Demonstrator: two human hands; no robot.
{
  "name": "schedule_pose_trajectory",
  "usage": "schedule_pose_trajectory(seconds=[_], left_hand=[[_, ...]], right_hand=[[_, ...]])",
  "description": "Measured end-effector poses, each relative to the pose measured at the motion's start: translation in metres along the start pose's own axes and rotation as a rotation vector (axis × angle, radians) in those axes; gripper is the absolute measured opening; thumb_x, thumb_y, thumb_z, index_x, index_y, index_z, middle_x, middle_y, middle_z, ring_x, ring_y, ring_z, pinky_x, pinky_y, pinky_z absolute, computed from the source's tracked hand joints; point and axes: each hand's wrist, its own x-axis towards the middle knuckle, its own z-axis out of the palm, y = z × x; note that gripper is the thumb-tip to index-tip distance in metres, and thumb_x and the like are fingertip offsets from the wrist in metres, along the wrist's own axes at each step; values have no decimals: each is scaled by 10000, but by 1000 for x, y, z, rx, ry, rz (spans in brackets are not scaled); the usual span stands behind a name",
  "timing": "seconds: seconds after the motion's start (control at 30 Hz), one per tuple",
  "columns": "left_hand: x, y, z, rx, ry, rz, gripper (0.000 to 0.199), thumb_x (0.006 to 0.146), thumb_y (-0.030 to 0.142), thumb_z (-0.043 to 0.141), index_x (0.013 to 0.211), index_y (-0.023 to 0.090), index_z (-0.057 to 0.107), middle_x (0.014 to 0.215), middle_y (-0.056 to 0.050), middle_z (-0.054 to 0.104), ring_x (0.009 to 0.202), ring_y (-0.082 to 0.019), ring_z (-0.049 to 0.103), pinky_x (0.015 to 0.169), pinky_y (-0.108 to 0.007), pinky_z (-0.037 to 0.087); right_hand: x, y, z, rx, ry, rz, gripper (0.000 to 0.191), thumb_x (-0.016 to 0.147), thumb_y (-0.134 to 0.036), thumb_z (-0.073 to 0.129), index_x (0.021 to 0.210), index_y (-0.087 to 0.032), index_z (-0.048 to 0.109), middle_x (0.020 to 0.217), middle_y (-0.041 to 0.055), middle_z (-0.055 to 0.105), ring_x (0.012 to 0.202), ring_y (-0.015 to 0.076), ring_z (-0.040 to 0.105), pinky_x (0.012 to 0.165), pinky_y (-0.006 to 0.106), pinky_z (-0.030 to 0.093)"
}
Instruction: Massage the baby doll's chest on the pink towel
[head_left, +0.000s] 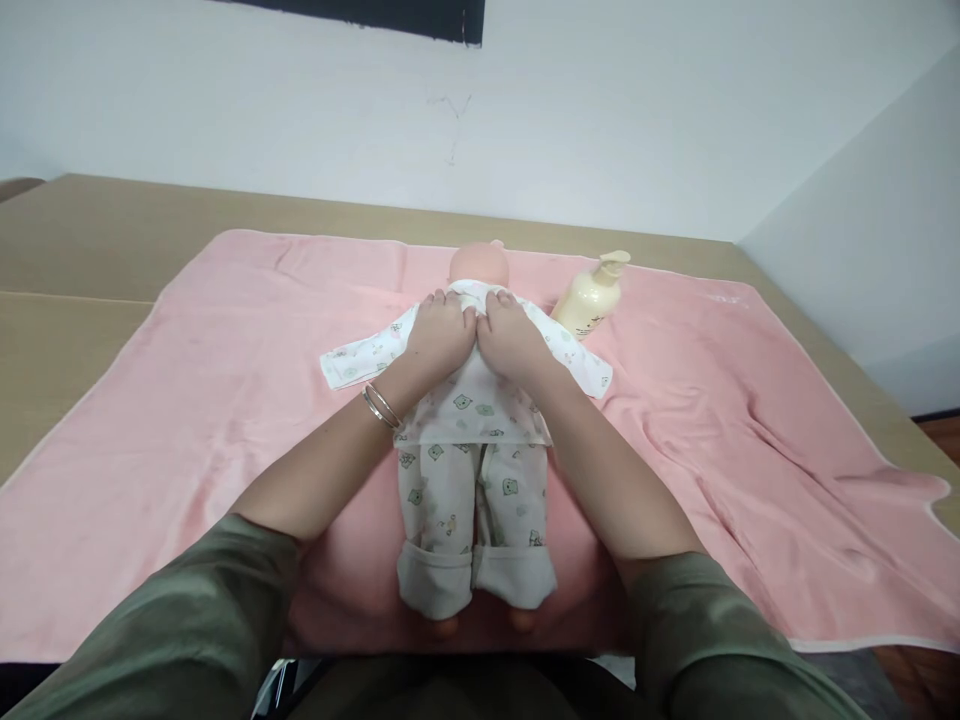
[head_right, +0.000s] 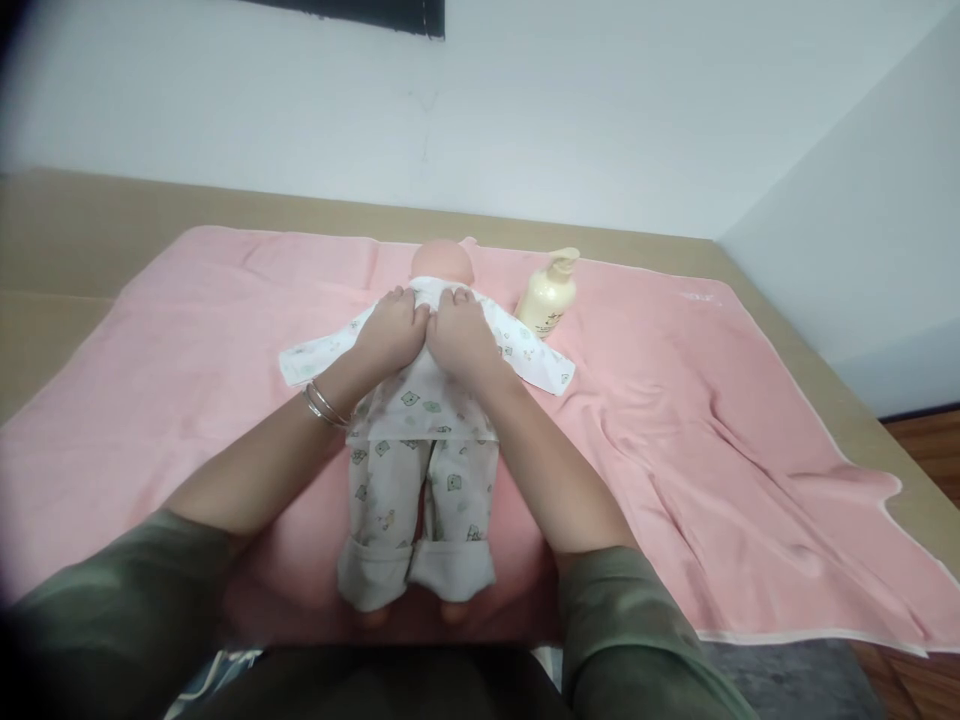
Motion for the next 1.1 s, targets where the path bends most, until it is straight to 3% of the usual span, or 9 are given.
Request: schedule_pose_trajectory(seconds=[0.1, 0.27, 0.33, 0.47, 0.57, 0.67, 0.77, 0.93, 1.1], left_hand=[[-10, 13, 0, 39, -16, 44, 520, 1005, 156, 234, 1239, -42, 654, 1471, -380, 569, 1481, -451, 486, 1248, -631, 309], [-10, 16, 2, -14, -9, 5, 476, 983, 139, 309, 1310, -4, 624, 1525, -321, 562, 1531, -413, 450, 1283, -595, 288], [-4, 10, 1, -81, 2, -72, 447, 988, 180, 335, 1294, 34, 625, 1500, -307, 587, 1487, -410, 493, 1245, -598, 350], [8, -3, -6, -177, -38, -207, 397, 1008, 280, 332, 1192, 139, 654, 1352, -232, 699, 1278, -373, 641, 1095, -541, 504], [12, -6, -12, -200, -67, -247, 380, 1015, 298, 321, 1102, 170, 668, 1202, -187, 759, 1135, -327, 699, 1016, -465, 536], [11, -5, -11, -154, -42, -232, 394, 1016, 286, 307, 1061, 154, 676, 1151, -192, 770, 1072, -319, 709, 975, -447, 536], [8, 0, -7, -80, 0, -192, 391, 1021, 277, 314, 1081, 144, 678, 1135, -188, 771, 1063, -320, 707, 964, -447, 540], [-5, 14, -6, 3, 63, -101, 408, 1030, 218, 311, 1197, 94, 661, 1240, -225, 731, 1208, -355, 653, 1073, -490, 506], [-9, 19, -11, -64, 40, -59, 360, 988, 149, 364, 1166, 147, 677, 1218, -204, 721, 1231, -347, 631, 1092, -494, 498]], right_hand=[[11, 20, 6, 88, 49, 63, 573, 1058, -300, 321, 1469, 52, 509, 1557, 290, 517, 1463, 364, 482, 1267, 523, 355], [14, 28, 15, 47, 52, 69, 595, 1077, -349, 311, 1542, -7, 454, 1637, 269, 436, 1560, 392, 364, 1287, 634, 256], [11, 22, 12, 35, 36, 67, 587, 1088, -356, 290, 1531, -17, 475, 1624, 272, 454, 1542, 403, 390, 1273, 648, 268], [-6, -6, -3, -56, -60, 127, 599, 1100, -291, 274, 1542, 77, 443, 1630, 320, 421, 1564, 404, 377, 1291, 581, 291], [-19, -25, -12, -139, -122, 45, 580, 1081, -181, 261, 1577, 80, 412, 1663, 296, 385, 1613, 404, 297, 1323, 569, 247], [-22, -27, -18, -214, -154, -65, 578, 1048, -104, 251, 1567, 67, 439, 1646, 310, 401, 1587, 427, 337, 1306, 609, 252], [-12, -12, -18, -232, -183, -146, 567, 1050, -107, 215, 1497, 33, 534, 1591, 303, 474, 1523, 419, 425, 1264, 625, 314], [8, 15, -3, -122, -62, -83, 551, 1094, -192, 173, 1318, -38, 652, 1568, 224, 531, 1532, 358, 420, 1302, 556, 294], [9, 15, 3, -44, 23, -18, 508, 1091, -217, 210, 1261, -70, 666, 1463, 213, 621, 1453, 336, 490, 1263, 529, 339]])
